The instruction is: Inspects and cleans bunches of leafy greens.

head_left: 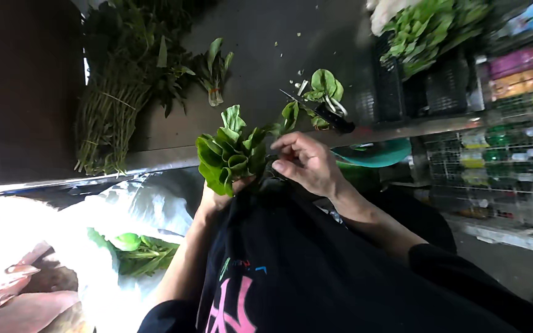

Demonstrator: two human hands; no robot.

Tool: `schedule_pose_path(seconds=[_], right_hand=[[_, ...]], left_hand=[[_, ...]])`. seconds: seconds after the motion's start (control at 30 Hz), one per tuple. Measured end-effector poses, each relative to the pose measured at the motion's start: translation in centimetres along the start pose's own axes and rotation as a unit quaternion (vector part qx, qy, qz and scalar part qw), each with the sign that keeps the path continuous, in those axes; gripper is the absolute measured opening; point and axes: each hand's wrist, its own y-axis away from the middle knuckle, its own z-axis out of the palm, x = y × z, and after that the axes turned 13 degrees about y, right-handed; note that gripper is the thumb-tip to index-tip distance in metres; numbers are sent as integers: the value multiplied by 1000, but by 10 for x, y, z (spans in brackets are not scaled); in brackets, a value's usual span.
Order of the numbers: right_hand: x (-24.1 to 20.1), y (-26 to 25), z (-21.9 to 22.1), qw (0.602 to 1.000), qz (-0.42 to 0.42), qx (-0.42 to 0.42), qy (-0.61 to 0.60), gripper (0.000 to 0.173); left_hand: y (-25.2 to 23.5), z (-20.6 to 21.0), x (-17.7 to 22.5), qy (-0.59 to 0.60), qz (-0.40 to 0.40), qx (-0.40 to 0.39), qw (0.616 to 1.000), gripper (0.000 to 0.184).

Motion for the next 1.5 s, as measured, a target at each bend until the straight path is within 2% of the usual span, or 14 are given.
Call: schedule_pose_path(seconds=[0.1,0.2,0.37,0.53,0.63,0.73,0.8,0.9,0.97,1.0,1.13,1.33,1.43,1.5], right_hand=[[-2,-3,4,997,65,-36,-1,41],[0,-3,4,987,147,-32,-50,18],[23,-2,0,954,248,6,-170,18],[38,4,3,939,310,17,-146,19],[40,6,10,933,330,4,-147,19],[38,8,17,953,276,-5,-128,18],[32,9,22,984,170,20,-53,26],[19,4,25,997,-33,57,29,44],[7,-1,24,988,-123,66,66,37],[1,-3,23,983,-147,68,82,31],[-9,-1,23,976,-187,52,97,8],[-13,7,22,967,-237,53,78,3],[-15,12,24,963,-255,55,71,5],[-16,14,24,961,-263,49,64,6]], left_hand=[[-6,3,4,-50,20,-13,998,51],[-12,4,6,-113,32,-22,993,62],[-12,6,7,-169,-28,44,984,70],[-12,6,18,-201,-111,62,971,77],[-10,-1,14,-130,-156,42,978,74],[-6,-3,9,26,-137,27,990,69],[-2,-3,9,65,-77,11,995,70],[0,-4,4,61,1,-3,998,76],[3,-2,4,28,19,14,999,72],[5,-1,6,4,14,39,999,61],[11,-1,18,-18,-33,102,994,32],[14,5,43,-11,-115,130,985,14],[13,6,42,-4,-78,121,990,10],[11,4,33,54,-25,98,993,21]])
